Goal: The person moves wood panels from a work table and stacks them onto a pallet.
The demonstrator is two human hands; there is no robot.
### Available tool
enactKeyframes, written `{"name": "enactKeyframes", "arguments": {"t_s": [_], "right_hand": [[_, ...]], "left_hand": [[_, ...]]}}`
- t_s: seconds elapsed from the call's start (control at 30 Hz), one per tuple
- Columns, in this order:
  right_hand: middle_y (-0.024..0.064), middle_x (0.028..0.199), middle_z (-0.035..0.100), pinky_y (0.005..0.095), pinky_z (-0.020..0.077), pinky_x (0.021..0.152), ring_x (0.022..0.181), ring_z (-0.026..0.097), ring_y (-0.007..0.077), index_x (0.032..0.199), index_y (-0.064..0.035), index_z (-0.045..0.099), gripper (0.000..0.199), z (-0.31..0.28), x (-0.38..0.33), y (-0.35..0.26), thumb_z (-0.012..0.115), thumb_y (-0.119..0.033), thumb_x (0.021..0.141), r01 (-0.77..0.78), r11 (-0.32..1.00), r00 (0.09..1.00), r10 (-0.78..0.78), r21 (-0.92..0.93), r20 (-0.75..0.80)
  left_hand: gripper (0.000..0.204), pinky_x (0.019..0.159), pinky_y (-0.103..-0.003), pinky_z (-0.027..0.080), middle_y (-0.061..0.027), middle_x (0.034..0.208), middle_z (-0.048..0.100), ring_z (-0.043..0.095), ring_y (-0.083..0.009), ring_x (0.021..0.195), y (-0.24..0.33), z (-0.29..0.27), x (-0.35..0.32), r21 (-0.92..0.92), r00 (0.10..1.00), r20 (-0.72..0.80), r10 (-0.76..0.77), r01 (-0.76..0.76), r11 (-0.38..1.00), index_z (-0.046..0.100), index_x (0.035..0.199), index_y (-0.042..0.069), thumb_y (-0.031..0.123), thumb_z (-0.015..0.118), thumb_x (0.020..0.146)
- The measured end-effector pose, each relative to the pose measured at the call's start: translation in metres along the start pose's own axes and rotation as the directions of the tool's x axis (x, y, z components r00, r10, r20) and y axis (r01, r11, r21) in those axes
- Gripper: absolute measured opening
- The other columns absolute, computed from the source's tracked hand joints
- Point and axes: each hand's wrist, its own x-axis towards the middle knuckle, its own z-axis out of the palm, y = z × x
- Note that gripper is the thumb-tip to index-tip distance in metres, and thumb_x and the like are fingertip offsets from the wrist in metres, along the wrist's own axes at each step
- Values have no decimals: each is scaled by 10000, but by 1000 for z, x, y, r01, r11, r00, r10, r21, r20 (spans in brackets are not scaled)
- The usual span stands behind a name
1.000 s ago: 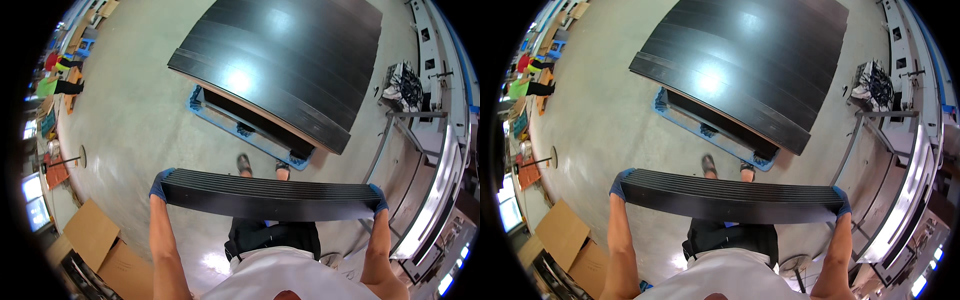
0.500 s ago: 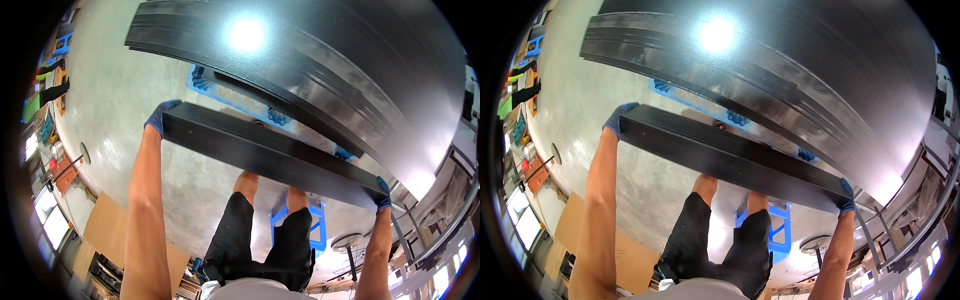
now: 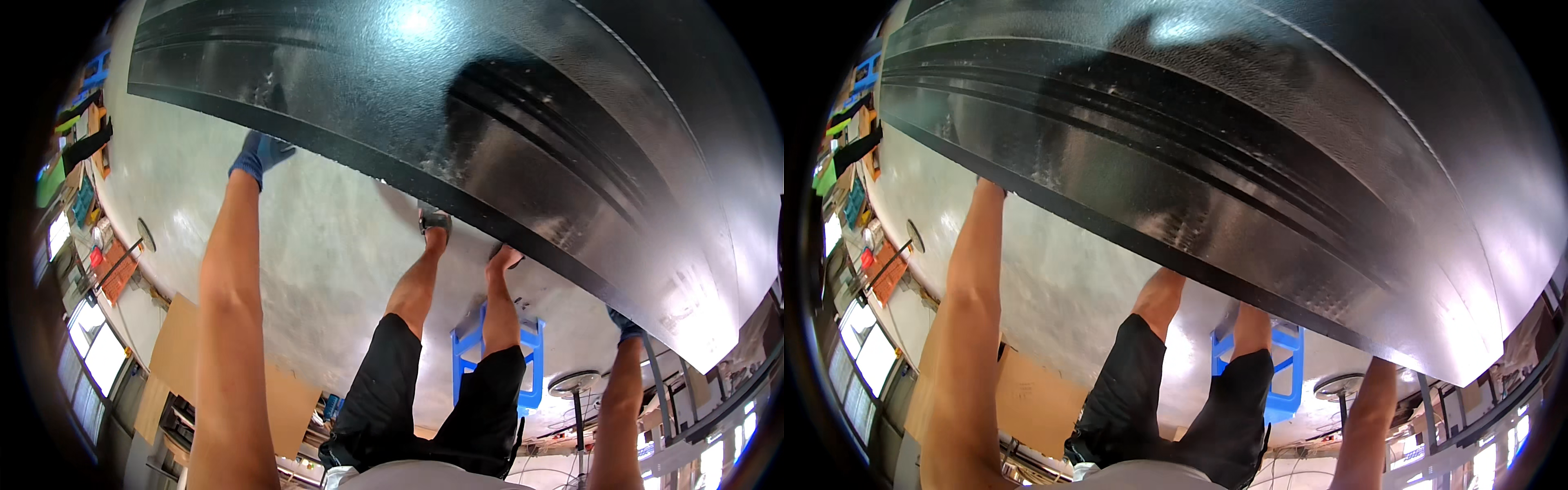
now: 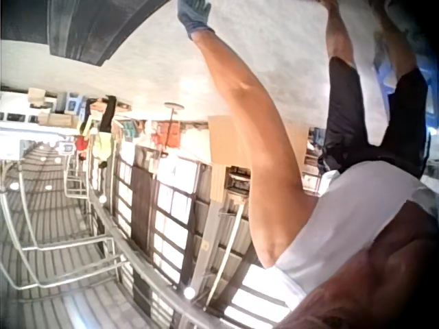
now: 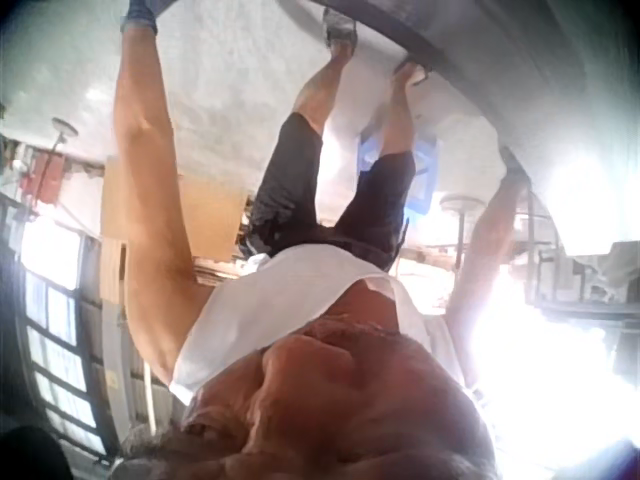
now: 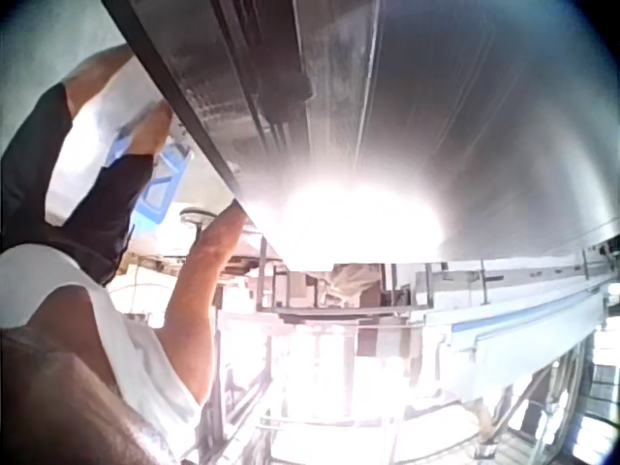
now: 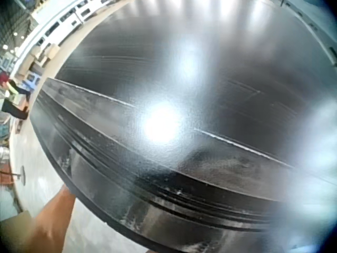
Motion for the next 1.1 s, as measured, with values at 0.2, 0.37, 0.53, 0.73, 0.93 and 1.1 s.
{"name": "enactKeyframes", "arguments": {"t_s": [0.2, 0.37, 0.53, 0.73, 0.93, 1.1], "right_hand": [[132, 1198, 637, 412, 479, 956, 1112, 591, 257, 1181, -15, 596, 328, 46, 10, 91, 534, -243, 954, -70, 939, 972, -12, 335, 237], [134, 1266, 609, 443, 458, 997, 1173, 565, 265, 1235, -17, 574, 342, 56, 31, 68, 539, -207, 952, -199, 908, 972, 134, 369, 193], [117, 1326, 574, 478, 404, 1087, 1235, 529, 282, 1270, -24, 557, 357, 62, 31, 66, 502, -222, 978, -21, 995, 989, 7, 100, 145], [92, 1284, 609, 472, 443, 1031, 1221, 547, 262, 1213, -58, 603, 336, 61, 19, 59, 457, -264, 991, -143, 990, 986, 142, 6, 89], [95, 1226, 630, 485, 431, 1026, 1180, 555, 280, 1164, -79, 629, 351, 56, -13, 17, 460, -323, 977, 55, 993, 998, -55, 109, -2], [90, 1181, 628, 478, 428, 1009, 1140, 553, 277, 1134, -84, 624, 340, 77, -32, -43, 457, -336, 978, 249, 968, 967, -250, -27, -46]], "left_hand": [[365, 982, -435, 454, -130, 1201, 608, 557, -269, 1129, -84, 38, 9, -91, 778, 293, 555, -555, 827, 589, 1211, 71, 313, 480, 960], [372, 953, -377, 479, -116, 1211, 607, 556, -232, 1131, -64, 113, -10, -689, 914, 94, 394, -226, 688, 574, 1215, 29, 282, 457, 969], [391, 956, -418, 468, -90, 1247, 595, 549, -249, 1146, -38, 88, 10, 260, 652, 317, 689, -758, 598, 551, 1240, 60, 320, 445, 967], [408, 960, -448, 458, -70, 1237, 601, 541, -238, 1161, -53, 56, 35, -523, 775, 480, 410, -123, 844, 559, 1236, 86, 368, 491, 949], [381, 940, -431, 464, -62, 1210, 621, 560, -237, 1130, 7, 40, 23, -373, 867, 396, 301, -147, 916, 575, 1217, 76, 337, 507, 948], [388, 925, -421, 464, -58, 1195, 628, 568, -233, 1109, 41, 44, 33, -214, 923, 228, 309, -262, 941, 580, 1211, 78, 351, 500, 948]]}}
